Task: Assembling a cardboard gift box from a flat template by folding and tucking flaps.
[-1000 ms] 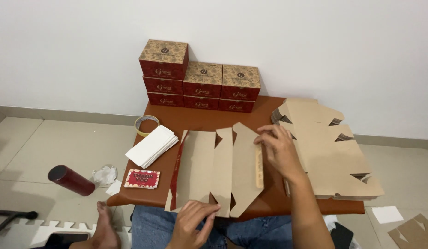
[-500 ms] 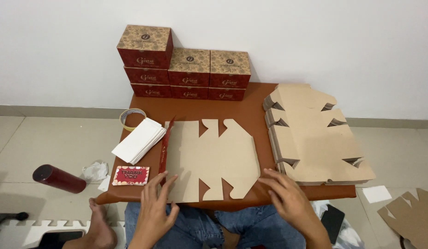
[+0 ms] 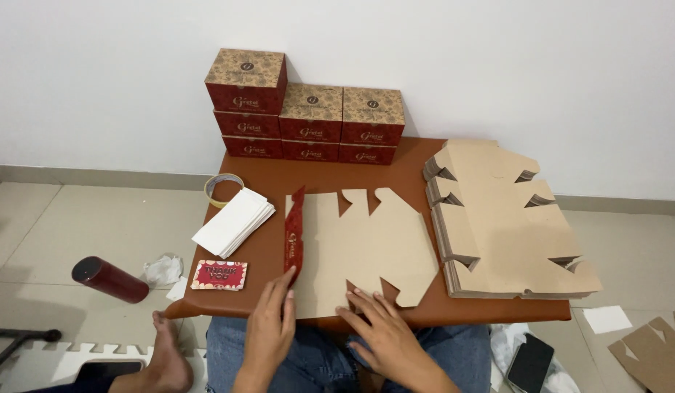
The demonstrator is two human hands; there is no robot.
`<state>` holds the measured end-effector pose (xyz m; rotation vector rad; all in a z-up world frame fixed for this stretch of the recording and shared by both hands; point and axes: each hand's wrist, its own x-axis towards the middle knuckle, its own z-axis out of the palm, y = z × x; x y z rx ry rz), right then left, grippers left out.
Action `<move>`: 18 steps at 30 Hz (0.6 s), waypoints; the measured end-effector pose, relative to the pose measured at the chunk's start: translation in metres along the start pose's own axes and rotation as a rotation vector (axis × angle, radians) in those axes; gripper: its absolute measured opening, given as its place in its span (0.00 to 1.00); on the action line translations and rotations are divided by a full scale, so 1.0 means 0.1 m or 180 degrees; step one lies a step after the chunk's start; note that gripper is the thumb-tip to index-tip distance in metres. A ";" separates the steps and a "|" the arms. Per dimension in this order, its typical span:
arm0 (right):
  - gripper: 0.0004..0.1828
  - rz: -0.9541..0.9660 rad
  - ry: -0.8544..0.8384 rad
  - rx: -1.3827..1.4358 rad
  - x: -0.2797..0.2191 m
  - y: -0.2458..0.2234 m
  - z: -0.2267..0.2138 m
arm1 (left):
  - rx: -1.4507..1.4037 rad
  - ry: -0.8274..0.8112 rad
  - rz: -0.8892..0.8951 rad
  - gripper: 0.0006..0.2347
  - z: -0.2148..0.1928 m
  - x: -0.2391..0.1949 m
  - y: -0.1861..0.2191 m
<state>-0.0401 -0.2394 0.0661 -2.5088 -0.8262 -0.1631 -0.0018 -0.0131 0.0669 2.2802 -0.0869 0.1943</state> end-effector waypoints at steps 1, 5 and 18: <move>0.34 -0.0002 0.0010 -0.0011 0.03 0.02 0.03 | -0.0004 0.0005 0.0013 0.19 0.02 0.02 0.03; 0.33 0.0171 0.0223 -0.0332 0.11 0.10 0.13 | -0.0307 0.0142 0.0118 0.16 0.09 0.08 0.05; 0.37 0.0287 0.0638 -0.0914 0.32 0.08 0.42 | -0.0341 0.0252 -0.0170 0.14 0.07 0.00 -0.22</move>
